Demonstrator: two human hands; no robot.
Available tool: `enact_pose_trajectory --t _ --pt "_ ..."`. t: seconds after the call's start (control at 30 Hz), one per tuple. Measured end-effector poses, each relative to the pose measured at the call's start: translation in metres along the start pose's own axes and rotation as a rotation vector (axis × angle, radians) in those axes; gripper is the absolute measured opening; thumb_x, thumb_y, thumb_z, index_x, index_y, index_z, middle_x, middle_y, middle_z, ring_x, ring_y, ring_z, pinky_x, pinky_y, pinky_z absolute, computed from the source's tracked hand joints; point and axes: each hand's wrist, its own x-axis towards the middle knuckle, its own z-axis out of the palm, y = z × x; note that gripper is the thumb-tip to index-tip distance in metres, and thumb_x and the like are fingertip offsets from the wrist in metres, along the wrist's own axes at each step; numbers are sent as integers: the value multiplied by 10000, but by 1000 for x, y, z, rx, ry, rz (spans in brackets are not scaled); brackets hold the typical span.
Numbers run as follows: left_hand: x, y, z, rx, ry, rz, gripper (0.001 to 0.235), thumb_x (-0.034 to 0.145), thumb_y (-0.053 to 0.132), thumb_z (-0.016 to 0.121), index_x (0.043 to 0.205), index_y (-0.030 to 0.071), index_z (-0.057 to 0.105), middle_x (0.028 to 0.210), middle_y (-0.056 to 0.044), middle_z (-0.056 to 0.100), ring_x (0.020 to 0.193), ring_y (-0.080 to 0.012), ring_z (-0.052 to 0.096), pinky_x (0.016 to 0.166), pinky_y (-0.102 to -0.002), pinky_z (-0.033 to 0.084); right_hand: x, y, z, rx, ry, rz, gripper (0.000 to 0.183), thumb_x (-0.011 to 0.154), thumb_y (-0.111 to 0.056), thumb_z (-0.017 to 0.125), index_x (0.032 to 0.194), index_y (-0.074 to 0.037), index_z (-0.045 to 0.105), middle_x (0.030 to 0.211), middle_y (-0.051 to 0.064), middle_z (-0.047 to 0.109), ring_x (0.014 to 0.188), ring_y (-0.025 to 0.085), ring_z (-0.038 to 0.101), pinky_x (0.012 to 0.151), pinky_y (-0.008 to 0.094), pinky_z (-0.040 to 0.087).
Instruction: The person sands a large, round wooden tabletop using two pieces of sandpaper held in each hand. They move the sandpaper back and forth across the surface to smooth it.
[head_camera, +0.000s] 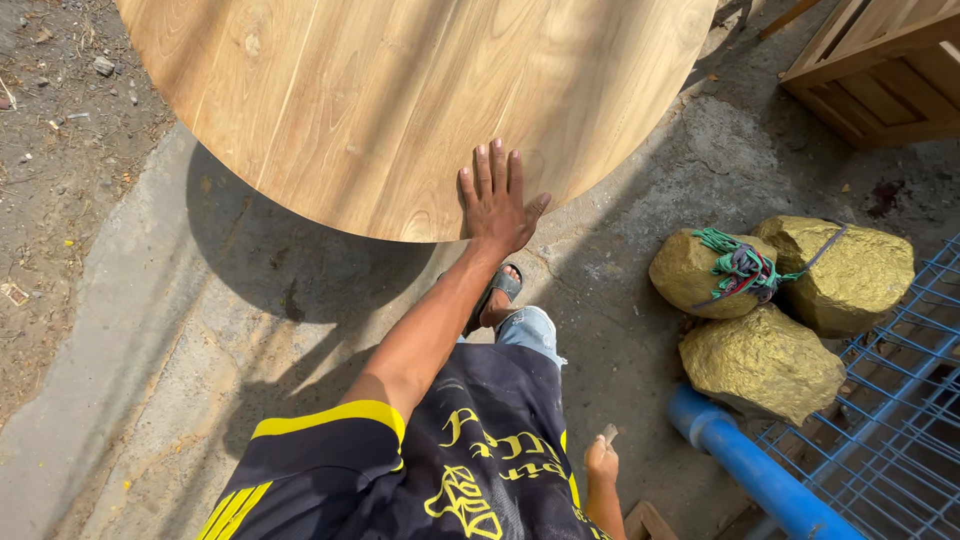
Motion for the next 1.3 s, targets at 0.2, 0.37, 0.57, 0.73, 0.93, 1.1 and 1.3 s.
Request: enact_pose_trajectory --t 0.2,0.37,0.57,0.73,0.93,1.1,1.3 --pt "76 80 0 84 29 -40 896 927 733 353 1490 63 160 1548 -195 54 1439 -378 59 1136 -616 95 46 2 -10 117 40 49 599 921 -417 391 1288 29 549 1323 233 528 1214 415 484 1015 445 345" --pt "155 144 -4 33 90 -89 918 880 747 350 1476 57 245 1531 -214 136 1426 -391 106 1140 -612 112 76 -49 -54 148 55 31 606 946 -425 387 1235 75 571 1270 252 560 1160 412 522 975 429 371" --pt "249 230 -7 72 -281 146 903 887 696 21 1508 42 -33 1545 -198 -96 1444 -359 -89 1165 -540 -60 107 -98 -108 193 47 60 641 980 -437 380 1163 136 602 1199 278 603 1088 408 573 921 408 406" --pt "290 265 40 -226 61 720 727 951 586 675 1435 128 386 1496 -165 59 1406 -391 126 1137 -655 187 119 -197 -201 525 92 -105 620 954 -415 393 1388 26 355 1427 244 344 1305 420 349 1081 519 338" --pt "288 147 -32 -38 -37 360 690 1003 637 345 1533 206 255 1555 -42 82 1425 -253 15 1124 -554 -11 141 -246 -203 422 62 -184 576 944 -433 429 1378 -55 436 1412 214 395 1278 411 387 1052 477 340" --pt "231 48 -60 144 -165 -29 741 941 678 116 1540 242 125 1565 33 -9 1444 -215 -6 1138 -521 45 149 -241 -168 234 -28 -84 673 887 -485 487 1378 -27 442 1428 238 365 1246 424 417 1028 513 354" --pt "125 -87 -35 220 219 -501 709 1006 657 271 1506 154 239 1551 -75 158 1425 -321 163 1094 -574 260 155 -238 -155 78 -74 -229 608 892 -417 467 1295 34 523 1353 241 475 1211 384 476 1019 442 357"
